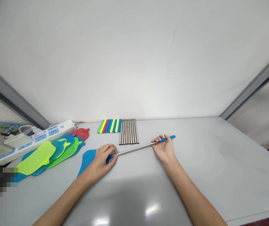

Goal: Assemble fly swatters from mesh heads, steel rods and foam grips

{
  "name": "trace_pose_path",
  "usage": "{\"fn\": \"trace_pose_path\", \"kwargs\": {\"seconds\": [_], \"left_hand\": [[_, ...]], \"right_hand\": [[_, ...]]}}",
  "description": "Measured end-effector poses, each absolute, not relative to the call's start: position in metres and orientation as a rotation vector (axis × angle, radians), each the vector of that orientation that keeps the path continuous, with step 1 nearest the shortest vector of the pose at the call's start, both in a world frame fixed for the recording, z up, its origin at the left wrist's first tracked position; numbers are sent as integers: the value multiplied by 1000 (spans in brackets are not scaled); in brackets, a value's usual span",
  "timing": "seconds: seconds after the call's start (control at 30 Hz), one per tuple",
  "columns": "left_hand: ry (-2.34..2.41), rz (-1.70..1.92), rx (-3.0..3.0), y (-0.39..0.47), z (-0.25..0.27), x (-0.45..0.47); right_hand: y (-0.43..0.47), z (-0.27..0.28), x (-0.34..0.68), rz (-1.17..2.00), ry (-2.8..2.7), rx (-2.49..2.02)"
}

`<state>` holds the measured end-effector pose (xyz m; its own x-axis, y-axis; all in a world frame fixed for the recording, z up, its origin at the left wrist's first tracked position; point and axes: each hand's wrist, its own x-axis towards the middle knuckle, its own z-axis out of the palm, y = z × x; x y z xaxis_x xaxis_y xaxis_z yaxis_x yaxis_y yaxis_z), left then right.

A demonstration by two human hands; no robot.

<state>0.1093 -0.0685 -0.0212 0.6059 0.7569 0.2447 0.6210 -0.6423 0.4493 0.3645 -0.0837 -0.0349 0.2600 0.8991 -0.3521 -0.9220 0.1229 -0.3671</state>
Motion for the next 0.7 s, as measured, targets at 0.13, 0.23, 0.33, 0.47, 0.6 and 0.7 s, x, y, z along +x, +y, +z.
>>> {"fn": "trace_pose_path", "kwargs": {"seconds": [0.13,0.23,0.33,0.47,0.6,0.7], "left_hand": [[1111,591,2513,-69,-19,109],[1102,579,2512,-69,-18,110],[1096,581,2514,-69,-19,110],[1091,585,2529,-69,-20,109],[1106,586,2546,-69,-22,109],[1109,553,2562,-69,-21,109]], "right_hand": [[-85,-33,365,1342,82,-562],[-85,-33,365,1340,51,-575],[-85,-33,365,1333,28,-581],[-85,-34,366,1328,31,-563],[-86,-31,365,1344,66,-505],[-87,-26,362,1344,55,-476]]}}
